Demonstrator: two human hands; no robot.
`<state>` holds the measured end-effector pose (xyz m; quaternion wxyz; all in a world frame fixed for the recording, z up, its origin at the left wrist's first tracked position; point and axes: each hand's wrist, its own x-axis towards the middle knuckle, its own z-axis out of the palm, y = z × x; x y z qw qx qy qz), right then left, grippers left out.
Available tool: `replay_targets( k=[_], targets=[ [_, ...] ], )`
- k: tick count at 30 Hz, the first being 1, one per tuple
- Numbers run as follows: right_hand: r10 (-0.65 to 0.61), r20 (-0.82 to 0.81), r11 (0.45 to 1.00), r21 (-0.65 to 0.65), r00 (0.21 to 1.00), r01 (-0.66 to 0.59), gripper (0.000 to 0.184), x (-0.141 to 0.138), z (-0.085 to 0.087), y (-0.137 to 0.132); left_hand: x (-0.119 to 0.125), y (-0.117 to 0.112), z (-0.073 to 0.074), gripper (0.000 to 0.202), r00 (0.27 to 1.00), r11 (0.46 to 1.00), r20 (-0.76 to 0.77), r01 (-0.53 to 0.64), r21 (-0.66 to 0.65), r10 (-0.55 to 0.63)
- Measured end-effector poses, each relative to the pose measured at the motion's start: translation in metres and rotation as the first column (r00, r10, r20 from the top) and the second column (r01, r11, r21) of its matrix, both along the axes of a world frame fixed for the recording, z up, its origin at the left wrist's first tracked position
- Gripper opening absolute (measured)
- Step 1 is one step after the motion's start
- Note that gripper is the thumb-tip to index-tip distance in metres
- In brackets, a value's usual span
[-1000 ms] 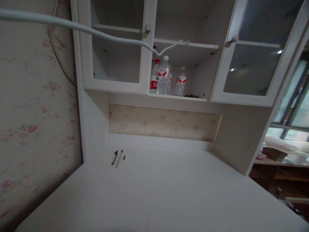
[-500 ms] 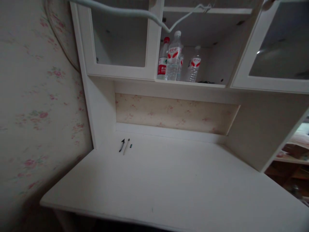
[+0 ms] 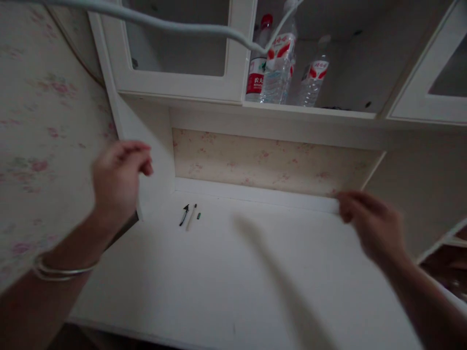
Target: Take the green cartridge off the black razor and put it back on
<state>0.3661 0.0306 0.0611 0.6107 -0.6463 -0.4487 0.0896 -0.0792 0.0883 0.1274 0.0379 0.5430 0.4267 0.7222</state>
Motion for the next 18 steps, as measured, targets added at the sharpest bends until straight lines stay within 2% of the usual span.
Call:
replay_targets(
  k=[1,2,3,4,6,7,8,10,14,18],
  targets=[
    [0.085,-0.019,0.996,-0.027,0.996,-0.086,0.031,-0.01,-0.021,0.008,0.004,0.009,-0.025,0.018,0.999,0.993,-0.034,0.025,-0.114,-0.029],
    [0.174,-0.06,0.982,-0.058,0.983,-0.178,0.033,-0.021,-0.047,0.015,0.008,0.019,-0.054,0.017,0.995,0.964,-0.08,0.038,-0.264,-0.061],
    [0.252,-0.116,0.961,-0.09,0.961,-0.263,0.036,-0.035,-0.076,0.021,0.011,0.032,-0.084,0.018,0.985,0.904,-0.149,0.018,-0.426,-0.09],
    [0.31,-0.18,0.935,-0.122,0.934,-0.334,0.039,-0.049,-0.106,0.027,0.012,0.045,-0.113,0.02,0.97,0.815,-0.211,-0.027,-0.579,-0.118],
    [0.393,-0.269,0.876,-0.181,0.879,-0.447,0.04,-0.077,-0.157,0.035,0.011,0.072,-0.161,0.025,0.893,0.698,-0.426,-0.212,-0.684,-0.147],
    [0.438,-0.295,0.839,-0.207,0.849,-0.504,0.041,-0.089,-0.175,0.038,0.009,0.084,-0.179,0.024,0.874,0.672,-0.465,-0.262,-0.693,-0.139],
    [0.486,-0.308,0.801,-0.216,0.818,-0.558,0.04,-0.099,-0.188,0.039,0.006,0.096,-0.192,0.023,0.862,0.652,-0.49,-0.296,-0.698,-0.133],
    [0.54,-0.309,0.753,-0.238,0.783,-0.613,0.039,-0.114,-0.2,0.041,-0.001,0.116,-0.207,0.022,0.831,0.603,-0.543,-0.374,-0.705,-0.12],
    [0.582,-0.235,0.72,-0.298,0.779,-0.627,0.037,-0.12,-0.2,0.041,-0.007,0.143,-0.219,0.03,0.768,0.517,-0.616,-0.46,-0.722,-0.176],
    [0.594,-0.16,0.706,-0.365,0.788,-0.606,0.035,-0.116,-0.202,0.039,-0.004,0.154,-0.234,0.035,0.718,0.478,-0.653,-0.498,-0.723,-0.24]
  ],
)
